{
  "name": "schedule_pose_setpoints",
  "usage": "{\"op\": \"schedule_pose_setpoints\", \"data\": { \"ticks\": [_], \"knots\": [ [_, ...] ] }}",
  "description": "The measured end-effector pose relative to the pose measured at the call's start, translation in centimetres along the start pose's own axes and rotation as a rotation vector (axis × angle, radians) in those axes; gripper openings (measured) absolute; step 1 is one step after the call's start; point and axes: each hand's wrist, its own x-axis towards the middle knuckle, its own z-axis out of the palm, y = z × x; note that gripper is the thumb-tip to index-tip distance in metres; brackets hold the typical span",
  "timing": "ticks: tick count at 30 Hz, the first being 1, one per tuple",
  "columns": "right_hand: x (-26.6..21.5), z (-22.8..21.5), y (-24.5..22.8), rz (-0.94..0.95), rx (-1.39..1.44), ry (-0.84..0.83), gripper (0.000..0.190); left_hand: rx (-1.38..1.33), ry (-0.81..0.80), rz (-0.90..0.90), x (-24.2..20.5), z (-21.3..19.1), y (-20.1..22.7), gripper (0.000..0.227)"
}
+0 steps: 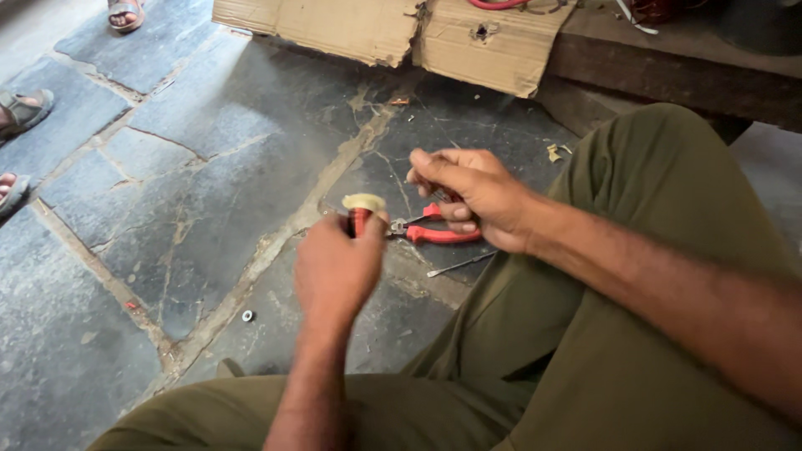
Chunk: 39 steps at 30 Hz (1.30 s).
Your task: The person sits on the floor and winds a copper wire around a small cylindrical bobbin. They use pliers to cut the wire and continue wrapping it by hand.
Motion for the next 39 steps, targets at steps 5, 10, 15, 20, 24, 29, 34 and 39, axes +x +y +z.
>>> {"op": "schedule_pose_setpoints", "data": {
  "ticks": [5,10,15,20,24,29,34,39],
  "knots": [
    [0.4,0.5,-0.3,-0.607,-0.768,-0.122,0.057,-1.587,-0.565,-0.049,0.7,-1.2,-1.2,0.043],
    [-0.6,-0.5,-0.2,-0.275,-1.027,-0.122,0.030,-1.451,-0.713,0.223,-1.0,-0.7,-1.1,0.038],
    [0.6,-2.3,-1.1,-0.438,-0.860,-0.118,0.018,-1.242,-0.882,0.342,-1.6,0.0,-0.2,0.043],
    [1.1,-3.2,-0.5,-0.424,-1.037,-0.087,0.022,-1.503,-0.932,0.343,-2.0,0.6,-0.6,0.042],
    [1.2,-3.7,-0.9,-0.364,-0.885,-0.017,0.028,-1.380,-1.040,0.463,-3.1,0.6,0.3,0.045],
    [1.4,-4.5,-1.2,-0.308,-1.055,0.231,0.038,-1.362,-0.787,0.244,-2.9,0.6,1.4,0.034],
    [1.5,-5.0,-1.1,-0.311,-1.052,0.314,0.038,-1.344,-0.795,0.195,-2.1,0.9,0.6,0.040],
    [1.8,-4.8,-1.0,-0.334,-1.026,0.301,0.035,-1.533,-0.938,0.295,-3.0,1.2,0.7,0.050]
  ]
}}
